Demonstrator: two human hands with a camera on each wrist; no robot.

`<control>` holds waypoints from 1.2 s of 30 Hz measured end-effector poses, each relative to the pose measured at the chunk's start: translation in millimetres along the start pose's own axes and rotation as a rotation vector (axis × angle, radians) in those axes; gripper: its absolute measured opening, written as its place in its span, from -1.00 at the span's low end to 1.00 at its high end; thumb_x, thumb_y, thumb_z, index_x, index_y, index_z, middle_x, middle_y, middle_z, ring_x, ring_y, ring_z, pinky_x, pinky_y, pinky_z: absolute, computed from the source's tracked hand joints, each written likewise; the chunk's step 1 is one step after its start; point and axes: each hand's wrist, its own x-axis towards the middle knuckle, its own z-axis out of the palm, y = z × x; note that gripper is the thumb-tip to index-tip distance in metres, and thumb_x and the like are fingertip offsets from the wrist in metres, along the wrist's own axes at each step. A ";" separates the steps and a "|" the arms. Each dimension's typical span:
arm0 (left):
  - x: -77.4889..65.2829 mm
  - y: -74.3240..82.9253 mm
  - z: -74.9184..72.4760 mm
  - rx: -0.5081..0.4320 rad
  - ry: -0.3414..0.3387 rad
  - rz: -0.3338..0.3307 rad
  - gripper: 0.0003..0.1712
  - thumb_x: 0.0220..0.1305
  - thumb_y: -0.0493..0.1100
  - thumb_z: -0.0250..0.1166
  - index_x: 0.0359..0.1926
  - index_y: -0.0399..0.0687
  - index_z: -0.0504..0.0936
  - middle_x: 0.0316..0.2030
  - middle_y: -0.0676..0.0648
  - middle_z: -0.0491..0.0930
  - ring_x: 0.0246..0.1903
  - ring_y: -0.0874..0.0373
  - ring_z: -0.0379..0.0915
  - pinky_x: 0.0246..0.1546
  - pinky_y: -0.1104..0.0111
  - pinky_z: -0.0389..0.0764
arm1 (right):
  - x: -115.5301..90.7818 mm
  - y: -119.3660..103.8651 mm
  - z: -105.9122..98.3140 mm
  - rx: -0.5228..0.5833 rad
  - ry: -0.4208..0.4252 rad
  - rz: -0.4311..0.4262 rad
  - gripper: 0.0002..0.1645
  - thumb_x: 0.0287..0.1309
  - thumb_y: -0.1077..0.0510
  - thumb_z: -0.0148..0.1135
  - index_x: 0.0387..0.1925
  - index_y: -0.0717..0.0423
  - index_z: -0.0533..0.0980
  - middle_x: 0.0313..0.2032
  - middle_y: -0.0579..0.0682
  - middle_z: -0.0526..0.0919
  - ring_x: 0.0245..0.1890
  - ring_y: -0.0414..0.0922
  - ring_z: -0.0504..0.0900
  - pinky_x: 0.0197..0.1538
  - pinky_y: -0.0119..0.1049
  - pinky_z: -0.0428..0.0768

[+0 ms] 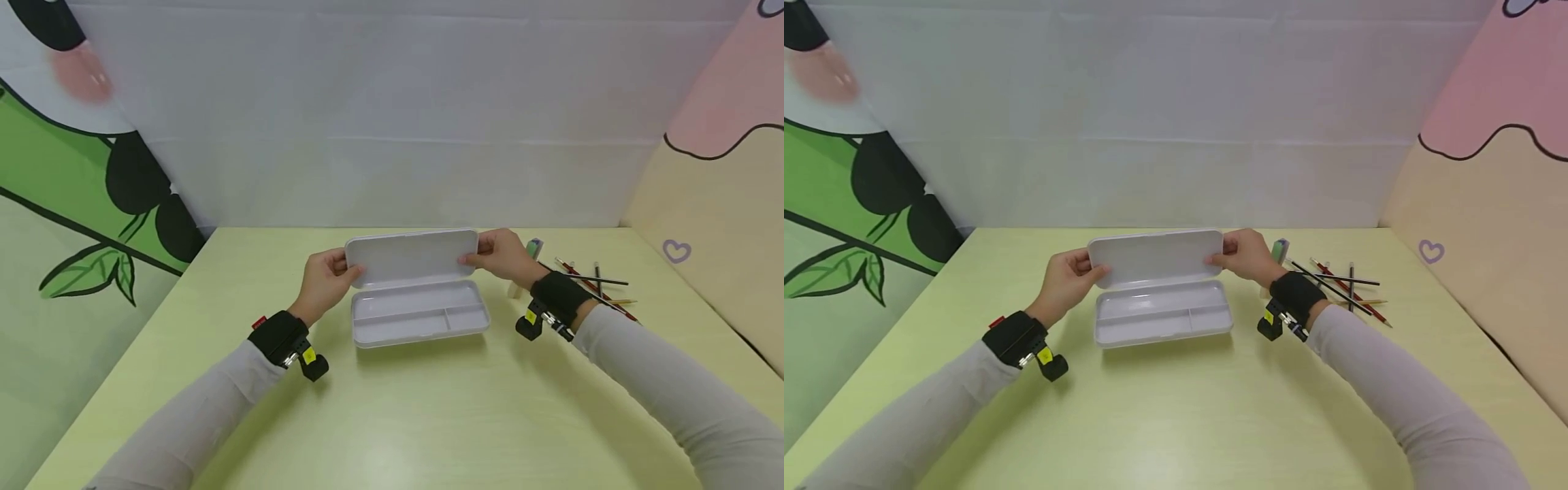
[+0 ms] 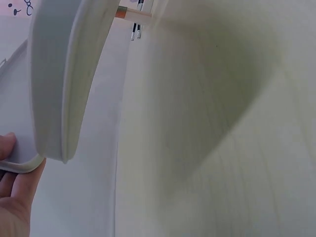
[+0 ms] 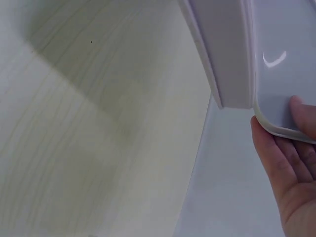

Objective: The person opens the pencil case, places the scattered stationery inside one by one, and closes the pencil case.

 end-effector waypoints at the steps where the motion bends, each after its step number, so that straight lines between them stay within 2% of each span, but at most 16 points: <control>1: 2.6 -0.7 -0.4 0.008 -0.002 0.000 -0.60 0.19 -0.41 0.27 0.06 -0.49 0.54 -0.07 -0.43 0.62 -0.06 -0.24 0.62 -0.11 0.27 0.70 | 1.5 -0.4 0.1 0.003 0.006 0.003 -0.61 0.15 0.18 0.33 -0.02 0.33 0.59 -0.17 0.31 0.72 -0.15 0.12 0.72 -0.19 -0.35 0.68; 7: 18.2 -4.8 -4.0 0.099 -0.051 0.016 -0.62 0.17 -0.40 0.29 0.02 -0.50 0.56 -0.13 -0.44 0.64 -0.11 -0.24 0.65 -0.13 0.20 0.71 | 11.6 0.4 1.1 0.027 0.010 0.079 -0.61 0.14 0.16 0.34 -0.05 0.34 0.60 -0.16 0.29 0.72 -0.18 0.04 0.75 -0.18 -0.34 0.70; 12: 38.4 -11.7 -5.4 0.304 -0.132 0.090 -0.71 0.18 -0.37 0.29 -0.08 -0.47 0.62 -0.23 -0.40 0.70 -0.23 -0.17 0.70 -0.25 0.23 0.73 | 21.4 6.4 0.2 -0.121 0.063 -0.039 -0.68 0.12 0.18 0.35 -0.14 0.34 0.64 -0.27 0.29 0.74 -0.28 0.07 0.74 -0.33 -0.44 0.58; 15: 48.4 -14.3 -4.6 0.370 -0.158 0.106 -0.74 0.19 -0.35 0.28 -0.11 -0.44 0.63 -0.26 -0.38 0.70 -0.28 -0.14 0.70 -0.31 0.28 0.69 | 26.3 11.0 0.2 -0.174 0.096 -0.083 -0.69 0.11 0.20 0.36 -0.17 0.36 0.64 -0.30 0.30 0.74 -0.30 0.11 0.74 -0.39 -0.49 0.53; 22: 61.4 -14.6 -0.9 0.347 -0.183 0.049 -0.70 0.17 -0.35 0.28 -0.08 -0.45 0.62 -0.17 -0.40 0.69 -0.16 -0.18 0.68 -0.15 0.15 0.72 | 31.2 17.0 -1.1 -0.170 0.112 -0.052 -0.69 0.10 0.22 0.36 -0.17 0.39 0.64 -0.30 0.32 0.73 -0.34 0.08 0.74 -0.43 -0.54 0.51; 28: 66.3 -17.5 1.6 0.380 -0.199 0.018 -0.71 0.19 -0.32 0.30 -0.09 -0.42 0.63 -0.20 -0.37 0.70 -0.15 -0.15 0.69 -0.14 0.18 0.70 | 33.1 23.6 3.5 -0.166 0.109 0.004 -0.68 0.10 0.21 0.36 -0.16 0.40 0.63 -0.30 0.32 0.74 -0.40 -0.03 0.75 -0.46 -0.57 0.49; 36: 63.9 -25.6 10.2 0.335 -0.215 -0.001 -0.70 0.19 -0.36 0.28 -0.06 -0.44 0.62 -0.16 -0.39 0.69 -0.12 -0.17 0.68 -0.11 0.15 0.71 | 28.6 34.9 10.8 -0.185 0.113 0.018 -0.66 0.12 0.18 0.35 -0.15 0.39 0.63 -0.28 0.31 0.74 -0.30 0.12 0.74 -0.41 -0.52 0.51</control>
